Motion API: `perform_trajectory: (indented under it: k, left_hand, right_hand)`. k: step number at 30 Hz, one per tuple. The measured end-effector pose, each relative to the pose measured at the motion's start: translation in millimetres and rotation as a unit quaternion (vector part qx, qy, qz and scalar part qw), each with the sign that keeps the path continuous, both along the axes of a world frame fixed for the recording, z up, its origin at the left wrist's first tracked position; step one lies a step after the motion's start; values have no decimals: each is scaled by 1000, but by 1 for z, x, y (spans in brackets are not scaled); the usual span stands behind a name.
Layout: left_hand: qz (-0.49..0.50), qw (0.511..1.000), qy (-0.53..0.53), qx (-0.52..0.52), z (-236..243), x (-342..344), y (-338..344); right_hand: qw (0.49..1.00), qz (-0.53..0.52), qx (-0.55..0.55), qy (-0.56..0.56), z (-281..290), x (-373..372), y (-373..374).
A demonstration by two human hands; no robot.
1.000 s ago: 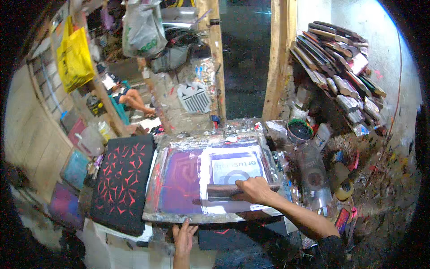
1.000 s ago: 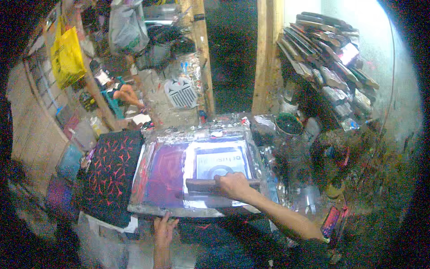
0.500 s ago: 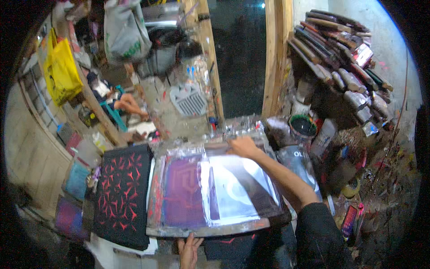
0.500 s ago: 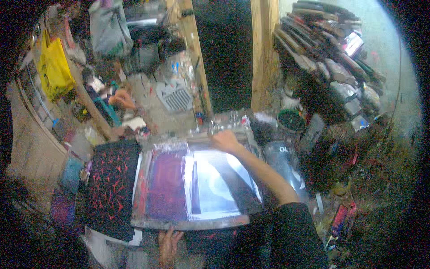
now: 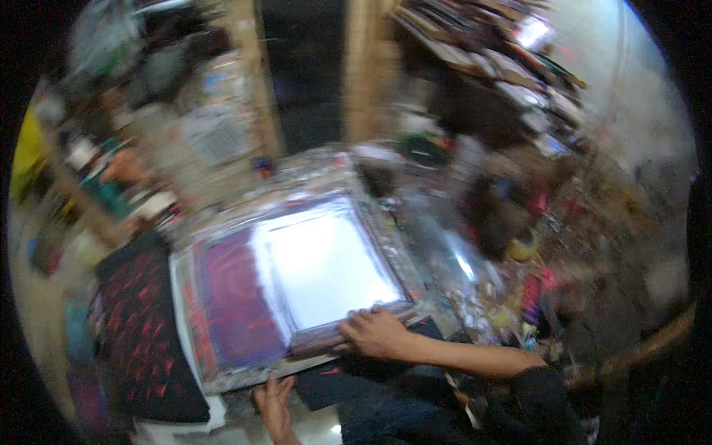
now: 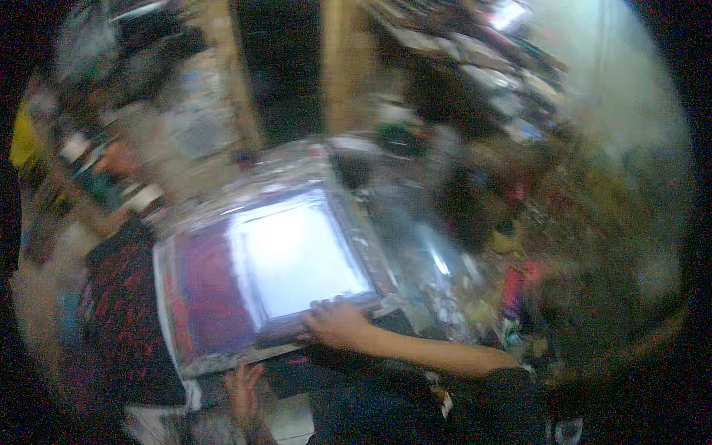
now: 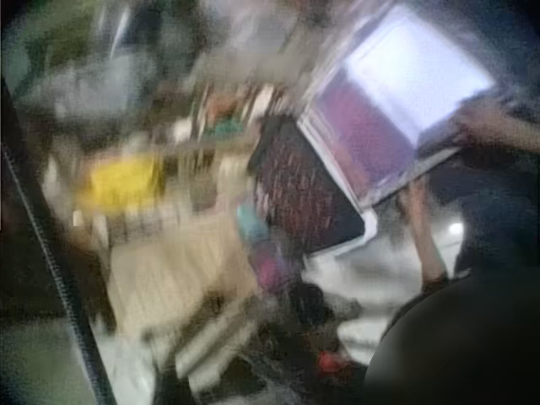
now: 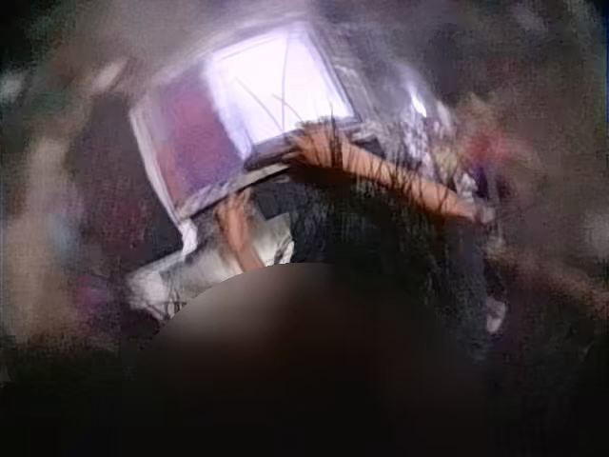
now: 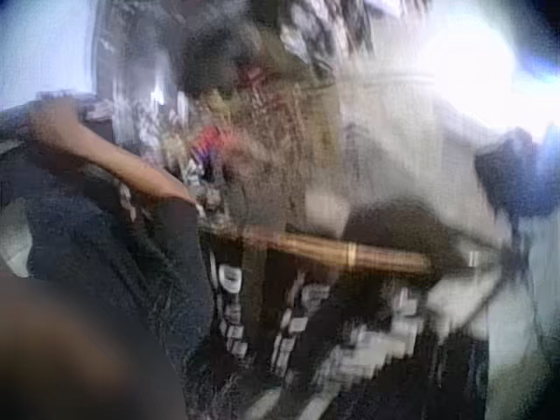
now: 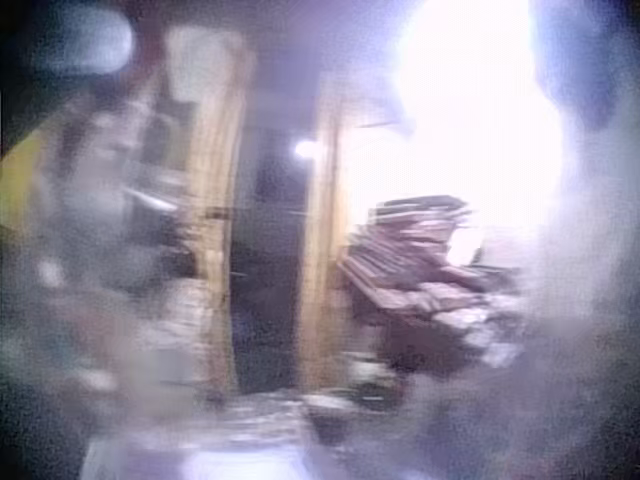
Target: The person repeatedly aligns a black t-shirt under a screen printing frame, lowers the frame, and uses a squeegee to pull white ink across the mesh. After each print, the person lifts the frame, removes the printed shirt, and places a new shirt on the platen to continue the cycle.
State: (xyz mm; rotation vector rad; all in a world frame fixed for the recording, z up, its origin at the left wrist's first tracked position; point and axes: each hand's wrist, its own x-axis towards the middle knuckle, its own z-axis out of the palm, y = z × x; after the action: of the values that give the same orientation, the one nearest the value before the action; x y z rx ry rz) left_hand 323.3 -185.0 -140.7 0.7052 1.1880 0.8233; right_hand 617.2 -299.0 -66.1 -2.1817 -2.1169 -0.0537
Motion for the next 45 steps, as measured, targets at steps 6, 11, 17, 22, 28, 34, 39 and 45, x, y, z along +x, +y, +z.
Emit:
perform_trajectory:
  k: [6,11,17,22,28,34,39,45]
  left_hand:
    - [-80,995,36,36,-1,-6,9]
    - [-93,995,20,40,25,-2,-2]
    - [-77,995,21,62,23,5,-6]
    - [-71,995,29,58,3,-4,0]
    - [-131,968,98,190,-3,-9,-10]
    - [-52,977,123,166,-7,-3,-13]
    - [6,991,84,107,-17,0,-5]
    - [-22,970,105,220,-22,-3,-10]
  right_hand:
    - [951,-194,209,116,16,29,-92]
    - [793,-584,172,-18,7,164,-252]
    - [731,-681,-29,-33,-32,214,-335]
    - [757,-648,-71,-45,-1,208,-338]
    - [826,-442,348,36,46,368,-272]
    - [868,-245,380,205,71,404,-157]
    - [987,41,99,121,173,288,-86]
    - [989,102,-93,47,226,195,-10]
